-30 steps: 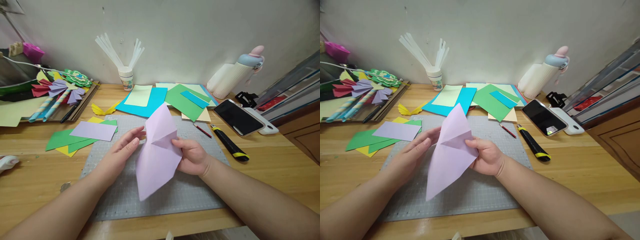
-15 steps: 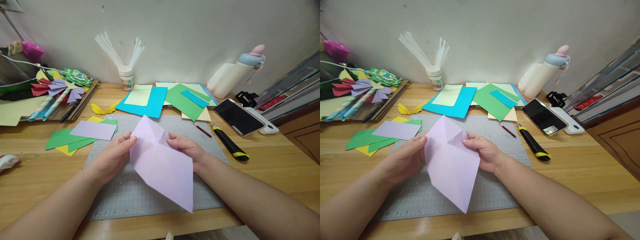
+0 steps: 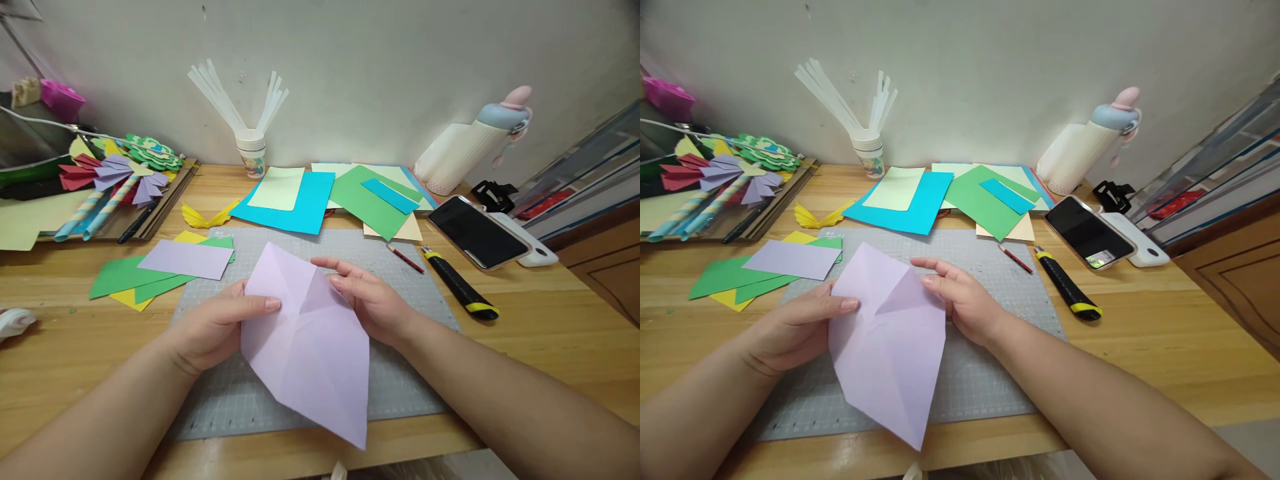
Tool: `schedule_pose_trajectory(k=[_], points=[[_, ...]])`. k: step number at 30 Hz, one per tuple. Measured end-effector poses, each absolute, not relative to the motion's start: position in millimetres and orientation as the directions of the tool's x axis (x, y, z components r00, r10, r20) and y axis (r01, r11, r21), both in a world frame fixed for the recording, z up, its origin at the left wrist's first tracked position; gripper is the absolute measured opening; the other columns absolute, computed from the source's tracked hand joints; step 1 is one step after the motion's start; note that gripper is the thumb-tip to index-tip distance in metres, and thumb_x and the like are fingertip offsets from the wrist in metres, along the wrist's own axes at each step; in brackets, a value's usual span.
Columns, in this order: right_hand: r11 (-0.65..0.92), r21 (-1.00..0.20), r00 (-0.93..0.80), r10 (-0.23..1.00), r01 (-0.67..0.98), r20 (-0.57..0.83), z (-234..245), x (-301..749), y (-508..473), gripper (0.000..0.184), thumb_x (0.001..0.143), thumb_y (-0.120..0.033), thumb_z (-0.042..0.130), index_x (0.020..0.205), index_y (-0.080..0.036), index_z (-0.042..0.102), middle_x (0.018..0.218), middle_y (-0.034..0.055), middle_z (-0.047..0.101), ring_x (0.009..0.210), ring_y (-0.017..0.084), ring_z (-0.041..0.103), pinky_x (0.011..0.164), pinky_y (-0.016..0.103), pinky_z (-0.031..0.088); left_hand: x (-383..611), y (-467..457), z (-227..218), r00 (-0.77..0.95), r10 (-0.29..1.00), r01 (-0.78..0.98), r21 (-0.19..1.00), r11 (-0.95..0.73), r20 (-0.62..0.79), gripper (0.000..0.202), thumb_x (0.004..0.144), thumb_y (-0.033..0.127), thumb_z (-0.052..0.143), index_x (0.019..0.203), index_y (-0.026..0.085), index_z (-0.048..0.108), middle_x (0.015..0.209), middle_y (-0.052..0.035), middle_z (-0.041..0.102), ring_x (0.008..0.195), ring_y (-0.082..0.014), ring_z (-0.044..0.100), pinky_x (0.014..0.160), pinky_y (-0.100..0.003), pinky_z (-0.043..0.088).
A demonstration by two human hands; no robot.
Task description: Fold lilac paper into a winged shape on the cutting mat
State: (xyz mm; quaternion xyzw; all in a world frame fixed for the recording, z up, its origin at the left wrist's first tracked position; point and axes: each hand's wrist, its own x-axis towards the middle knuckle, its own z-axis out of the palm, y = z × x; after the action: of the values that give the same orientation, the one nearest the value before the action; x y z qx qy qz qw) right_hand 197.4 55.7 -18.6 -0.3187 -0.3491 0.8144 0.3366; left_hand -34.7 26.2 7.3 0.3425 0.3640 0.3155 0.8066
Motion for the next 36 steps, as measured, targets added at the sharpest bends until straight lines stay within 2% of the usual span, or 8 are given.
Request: schedule_pose_trajectory(k=[9, 17, 21, 24, 26, 28, 32, 36], points=[[-0.611, -0.713, -0.62, 0.718, -0.342, -0.318, -16.1, 197.6, 60.6, 0.04, 0.074, -0.029, 0.075, 0.112, -0.021, 0.063, 0.113, 0.0048, 0.068, 0.095, 0.018, 0.066, 0.084, 0.032, 0.052, -37.4, 23.7, 2.9, 0.518, 0.783, -0.315, 0.775, 0.548, -0.344, 0.05, 0.075, 0.028, 0.071, 0.124, 0.022, 0.063, 0.107, -0.0094, 0.074, 0.088, -0.0254, 0.07, 0.073, -0.03, 0.057], [-0.523, -0.823, -0.598, 0.74, -0.222, -0.309, -21.3, 195.6, 57.0, 0.039, 0.077, -0.033, 0.074, 0.113, -0.023, 0.063, 0.101, 0.0037, 0.069, 0.082, 0.016, 0.067, 0.076, 0.031, 0.053, -34.9, 23.1, 3.9, 0.528, 0.794, -0.339, 0.783, 0.522, -0.301, 0.046, 0.077, 0.029, 0.071, 0.122, 0.025, 0.065, 0.111, -0.0088, 0.073, 0.094, -0.026, 0.07, 0.078, -0.031, 0.056], [-0.325, -0.93, -0.473, 0.855, -0.17, -0.213, -21.4, 196.1, 51.7, 0.042, 0.078, -0.035, 0.075, 0.117, -0.027, 0.062, 0.11, 0.0034, 0.063, 0.102, 0.019, 0.061, 0.092, 0.037, 0.047, -33.0, 22.4, 5.5, 0.532, 0.786, -0.303, 0.797, 0.523, -0.314, 0.047, 0.076, 0.03, 0.071, 0.122, 0.022, 0.065, 0.107, -0.0099, 0.074, 0.09, -0.0269, 0.07, 0.075, -0.031, 0.056], [0.072, -0.997, -0.447, 0.891, -0.03, 0.078, -16.5, 199.8, 45.2, 0.047, 0.086, -0.046, 0.065, 0.13, -0.032, 0.055, 0.139, 0.0043, 0.049, 0.133, 0.023, 0.04, 0.113, 0.044, 0.027, -30.9, 22.5, 5.9, 0.533, 0.779, -0.274, 0.803, 0.529, -0.331, 0.044, 0.075, 0.03, 0.073, 0.118, 0.021, 0.068, 0.101, -0.0094, 0.076, 0.085, -0.0259, 0.071, 0.072, -0.03, 0.056], [0.402, -0.908, -0.54, 0.793, 0.116, 0.282, -12.5, 202.2, 40.7, 0.054, 0.092, -0.056, 0.052, 0.141, -0.035, 0.045, 0.152, 0.0047, 0.036, 0.144, 0.026, 0.025, 0.117, 0.05, 0.016, -30.1, 22.8, 5.1, 0.54, 0.772, -0.265, 0.803, 0.534, -0.335, 0.041, 0.076, 0.03, 0.073, 0.115, 0.021, 0.069, 0.099, -0.0093, 0.076, 0.083, -0.0252, 0.072, 0.072, -0.03, 0.055], [0.578, -0.784, -0.647, 0.69, 0.224, 0.324, -9.6, 203.1, 36.8, 0.062, 0.093, -0.062, 0.041, 0.149, -0.036, 0.033, 0.16, 0.0055, 0.022, 0.148, 0.029, 0.012, 0.117, 0.056, 0.006, -30.2, 22.8, 4.0, 0.548, 0.766, -0.263, 0.8, 0.54, -0.336, 0.04, 0.077, 0.03, 0.072, 0.115, 0.02, 0.069, 0.1, -0.0097, 0.076, 0.083, -0.0257, 0.072, 0.073, -0.032, 0.056], [0.606, -0.736, -0.741, 0.636, 0.304, 0.218, -8.9, 201.4, 31.6, 0.076, 0.092, -0.069, 0.033, 0.155, -0.032, 0.013, 0.164, 0.0086, 0.009, 0.149, 0.031, 0.004, 0.115, 0.061, -0.005, -31.1, 21.3, 3.0, 0.535, 0.772, -0.259, 0.803, 0.537, -0.344, 0.042, 0.077, 0.03, 0.072, 0.118, 0.021, 0.068, 0.104, -0.0105, 0.075, 0.088, -0.0277, 0.071, 0.076, -0.033, 0.055], [0.543, -0.78, -0.656, 0.717, 0.31, 0.237, -9.0, 200.5, 28.5, 0.069, 0.094, -0.063, 0.037, 0.153, -0.029, 0.025, 0.16, 0.0106, 0.026, 0.147, 0.03, 0.02, 0.116, 0.06, 0.001, -26.3, 21.2, 3.7, 0.445, 0.845, -0.296, 0.842, 0.451, -0.296, 0.046, 0.078, 0.031, 0.073, 0.122, 0.023, 0.064, 0.114, -0.0098, 0.073, 0.101, -0.0308, 0.068, 0.082, -0.037, 0.054]])
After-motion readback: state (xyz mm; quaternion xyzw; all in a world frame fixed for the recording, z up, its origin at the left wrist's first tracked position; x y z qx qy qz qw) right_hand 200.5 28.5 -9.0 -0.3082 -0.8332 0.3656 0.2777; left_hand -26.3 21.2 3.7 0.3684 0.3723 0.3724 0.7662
